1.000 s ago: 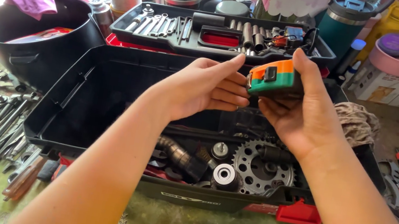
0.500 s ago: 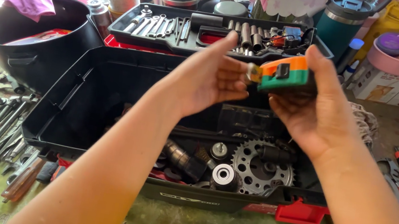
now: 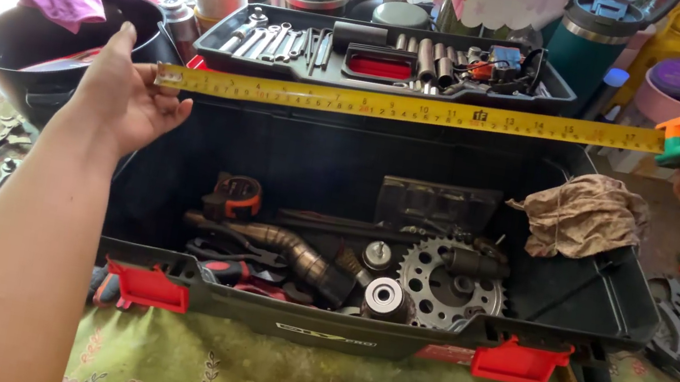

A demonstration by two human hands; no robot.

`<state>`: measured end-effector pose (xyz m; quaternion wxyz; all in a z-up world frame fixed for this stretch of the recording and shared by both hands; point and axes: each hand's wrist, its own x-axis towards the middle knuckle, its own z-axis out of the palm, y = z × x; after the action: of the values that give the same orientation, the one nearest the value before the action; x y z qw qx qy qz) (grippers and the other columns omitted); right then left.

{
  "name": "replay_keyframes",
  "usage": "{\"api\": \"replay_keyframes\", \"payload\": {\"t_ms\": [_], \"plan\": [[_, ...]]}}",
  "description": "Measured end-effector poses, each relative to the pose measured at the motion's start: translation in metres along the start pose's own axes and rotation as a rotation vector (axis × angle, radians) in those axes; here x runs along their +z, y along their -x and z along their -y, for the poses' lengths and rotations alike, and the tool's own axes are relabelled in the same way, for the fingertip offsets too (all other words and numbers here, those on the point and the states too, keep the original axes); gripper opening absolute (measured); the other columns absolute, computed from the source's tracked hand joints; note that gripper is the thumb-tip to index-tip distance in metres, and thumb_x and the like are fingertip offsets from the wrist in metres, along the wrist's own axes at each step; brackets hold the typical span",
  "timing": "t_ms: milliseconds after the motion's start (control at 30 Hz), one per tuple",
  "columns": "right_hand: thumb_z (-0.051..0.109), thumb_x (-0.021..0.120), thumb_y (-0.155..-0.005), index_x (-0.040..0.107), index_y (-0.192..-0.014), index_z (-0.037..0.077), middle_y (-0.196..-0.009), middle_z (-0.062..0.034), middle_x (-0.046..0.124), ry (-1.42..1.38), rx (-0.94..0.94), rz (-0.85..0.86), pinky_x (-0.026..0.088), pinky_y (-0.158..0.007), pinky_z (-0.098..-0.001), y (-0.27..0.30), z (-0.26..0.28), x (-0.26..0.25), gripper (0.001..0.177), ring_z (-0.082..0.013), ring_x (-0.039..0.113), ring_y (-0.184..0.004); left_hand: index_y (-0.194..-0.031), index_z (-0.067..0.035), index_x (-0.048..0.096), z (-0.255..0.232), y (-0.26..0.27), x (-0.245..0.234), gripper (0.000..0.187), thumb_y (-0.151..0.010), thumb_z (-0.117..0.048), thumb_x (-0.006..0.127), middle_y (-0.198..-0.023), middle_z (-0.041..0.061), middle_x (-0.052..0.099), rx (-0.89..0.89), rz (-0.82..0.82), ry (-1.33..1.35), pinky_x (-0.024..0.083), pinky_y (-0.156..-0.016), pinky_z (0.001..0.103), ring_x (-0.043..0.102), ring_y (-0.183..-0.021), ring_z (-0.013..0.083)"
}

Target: Organizing tools and mechanical parts inside a large toolbox and measuring dimensions with a tape measure.

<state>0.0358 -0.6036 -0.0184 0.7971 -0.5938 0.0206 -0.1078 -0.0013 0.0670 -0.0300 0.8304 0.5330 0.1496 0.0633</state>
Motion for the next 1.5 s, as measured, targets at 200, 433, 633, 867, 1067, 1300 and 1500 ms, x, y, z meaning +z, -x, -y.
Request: {"api": "replay_keyframes", "payload": {"t_ms": [200,433,633,867,1067,1300,1500], "plan": [[0.068,0.078,-0.072,0.066,-0.121,0.024,-0.117,0.0018,0.066,0.041,0.031,-0.151,0.049,-0.085,-0.0326,0.011,0.001,0.013,0.068,-0.0157,0.062,-0.106,-0.096,-0.004,0.058,0.016,-0.016,-0.008,0.069,-0.106,-0.068,0.034,-0.072,0.002,0.05,-0.033,-0.023,-0.011,0.054,-0.09,0.042,0.043,-0.057,0.0133],[0.065,0.079,-0.07,0.064,-0.121,0.023,-0.12,0.001,0.065,0.032,0.008,-0.144,0.049,-0.087,-0.0356,0.029,0.007,0.033,0.067,-0.0157,0.064,-0.11,-0.097,-0.005,0.058,0.019,-0.012,-0.007,0.069,-0.105,-0.069,0.034,-0.072,0.001,0.05,-0.037,-0.045,-0.011,0.054,-0.09,0.042,0.042,-0.058,0.0126],[0.058,0.083,-0.069,0.065,-0.121,0.024,-0.118,0.0011,0.067,-0.012,0.003,-0.107,0.053,-0.086,-0.0357,0.043,0.002,0.058,0.064,-0.0161,0.067,-0.109,-0.093,-0.007,0.058,0.023,-0.012,-0.001,0.067,-0.106,-0.068,0.035,-0.072,0.0,0.049,-0.038,-0.021,-0.013,0.054,-0.09,0.042,0.043,-0.058,0.0124],[0.056,0.089,-0.068,0.061,-0.121,0.02,-0.114,0.0,0.066,-0.055,0.034,-0.07,0.056,-0.082,-0.0379,0.05,-0.011,0.093,0.069,-0.019,0.065,-0.106,-0.089,-0.008,0.056,0.024,0.004,0.023,0.062,-0.106,-0.065,0.037,-0.072,0.0,0.048,-0.059,0.01,-0.054,0.054,-0.092,0.043,0.041,-0.058,0.0126],[0.057,0.089,-0.062,0.06,-0.122,0.016,-0.112,-0.003,0.067,-0.022,0.085,-0.059,0.058,-0.085,-0.0378,0.076,-0.014,0.148,0.078,-0.0206,0.065,-0.105,-0.084,-0.01,0.051,0.034,0.012,0.062,0.059,-0.105,-0.064,0.038,-0.073,0.002,0.051,-0.099,0.121,-0.111,0.055,-0.097,0.048,0.044,-0.059,0.0147],[0.056,0.088,-0.058,0.063,-0.118,0.012,-0.108,-0.0078,0.068,-0.092,0.195,0.024,0.058,-0.087,-0.0422,0.104,-0.028,0.203,0.078,-0.0247,0.067,-0.1,-0.102,-0.002,0.063,0.046,0.056,0.153,0.068,-0.101,-0.063,0.034,-0.082,0.012,0.065,-0.158,0.334,-0.248,0.059,-0.094,0.05,0.064,-0.073,0.0226],[0.056,0.086,-0.058,0.065,-0.112,0.015,-0.109,-0.0066,0.067,-0.085,0.228,0.062,0.057,-0.089,-0.0449,0.095,-0.036,0.197,0.071,-0.0242,0.066,-0.102,-0.116,-0.002,0.063,0.059,0.046,0.15,0.068,-0.098,-0.063,0.04,-0.099,0.014,0.07,-0.161,0.295,-0.323,0.061,-0.089,0.046,0.069,-0.089,0.0262]]}}
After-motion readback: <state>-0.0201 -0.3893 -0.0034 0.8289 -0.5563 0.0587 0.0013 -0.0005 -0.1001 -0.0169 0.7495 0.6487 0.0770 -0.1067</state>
